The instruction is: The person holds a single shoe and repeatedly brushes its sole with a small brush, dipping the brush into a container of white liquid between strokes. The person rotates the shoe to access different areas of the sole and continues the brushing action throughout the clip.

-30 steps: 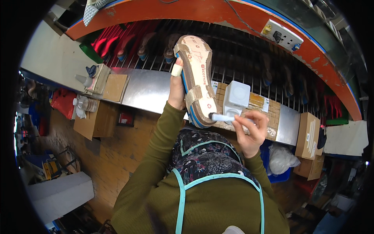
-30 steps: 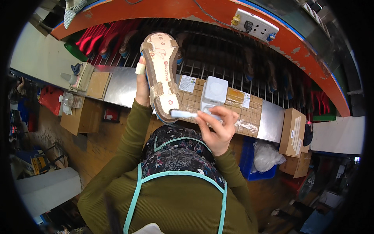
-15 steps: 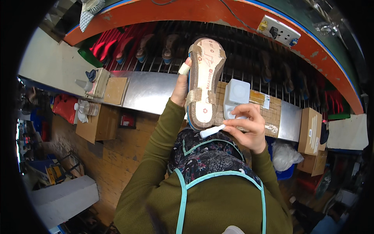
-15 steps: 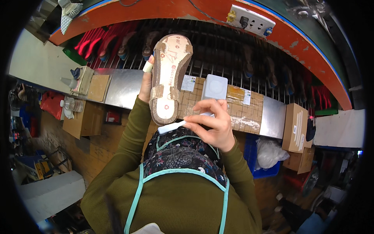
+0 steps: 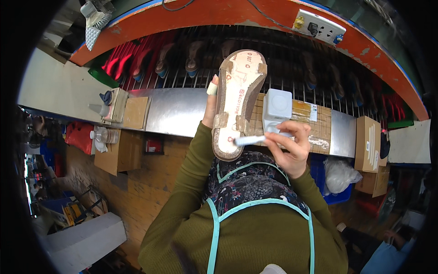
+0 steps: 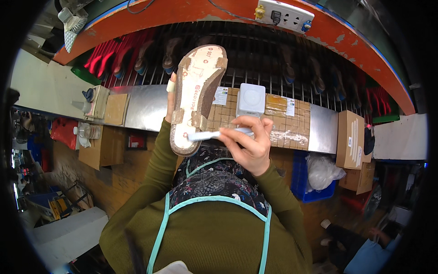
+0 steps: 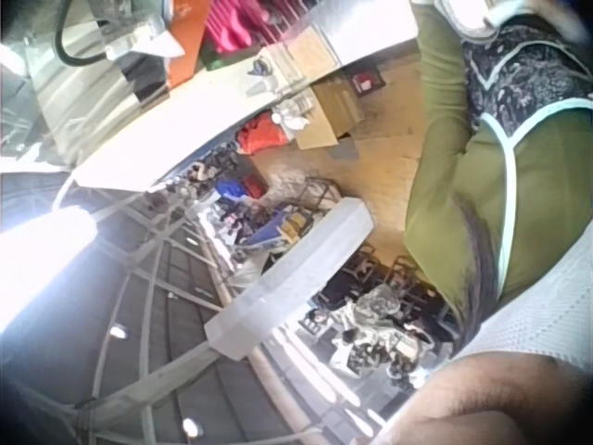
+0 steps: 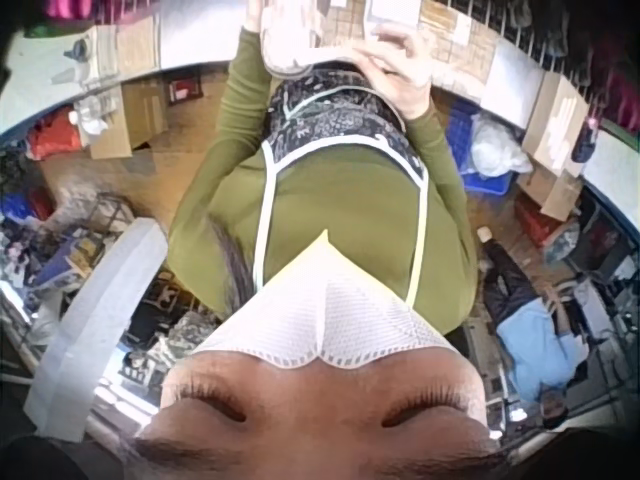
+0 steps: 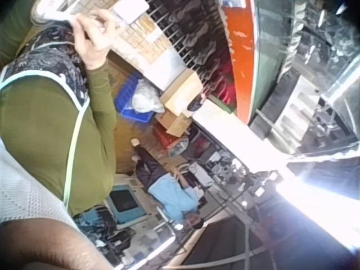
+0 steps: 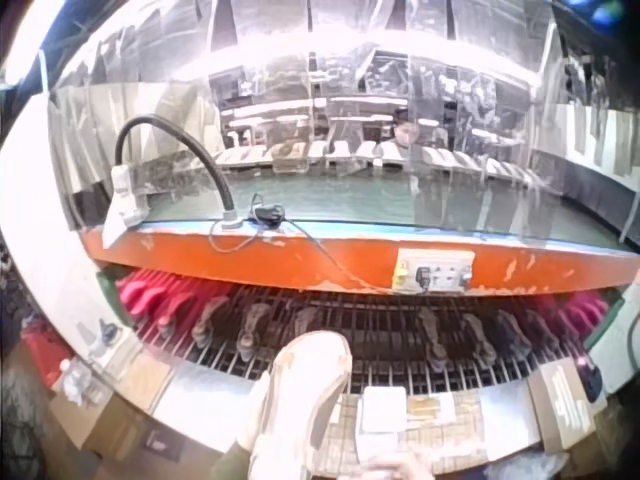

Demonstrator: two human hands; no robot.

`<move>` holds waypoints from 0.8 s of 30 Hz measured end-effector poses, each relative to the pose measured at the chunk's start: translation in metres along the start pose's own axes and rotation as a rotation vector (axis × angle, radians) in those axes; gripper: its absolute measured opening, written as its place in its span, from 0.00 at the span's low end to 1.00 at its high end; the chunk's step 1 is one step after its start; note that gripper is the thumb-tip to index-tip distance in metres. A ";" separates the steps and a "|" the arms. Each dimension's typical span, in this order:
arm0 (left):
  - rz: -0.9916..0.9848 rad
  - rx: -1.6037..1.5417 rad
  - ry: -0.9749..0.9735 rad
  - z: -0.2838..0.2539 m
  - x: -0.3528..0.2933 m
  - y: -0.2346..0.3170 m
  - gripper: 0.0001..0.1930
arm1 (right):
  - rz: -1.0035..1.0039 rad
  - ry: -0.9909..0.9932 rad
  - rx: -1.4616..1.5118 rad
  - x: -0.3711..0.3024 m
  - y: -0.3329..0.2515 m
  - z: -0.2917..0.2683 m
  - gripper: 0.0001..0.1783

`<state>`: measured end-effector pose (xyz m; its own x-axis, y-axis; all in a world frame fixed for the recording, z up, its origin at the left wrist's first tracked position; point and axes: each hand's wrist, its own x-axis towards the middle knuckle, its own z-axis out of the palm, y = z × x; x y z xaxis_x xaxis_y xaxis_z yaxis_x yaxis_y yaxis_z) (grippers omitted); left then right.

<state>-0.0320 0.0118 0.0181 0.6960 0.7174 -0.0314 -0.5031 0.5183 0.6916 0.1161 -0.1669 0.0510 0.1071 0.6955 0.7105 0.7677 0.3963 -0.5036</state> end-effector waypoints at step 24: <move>-0.021 -0.074 -0.071 -0.006 -0.002 -0.006 0.44 | 0.019 0.056 -0.103 -0.005 0.002 0.008 0.16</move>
<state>-0.0334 0.0099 0.0096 0.7399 0.6727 0.0078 -0.5226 0.5674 0.6363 0.1125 -0.1650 0.0424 0.1549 0.6665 0.7292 0.8260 0.3176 -0.4657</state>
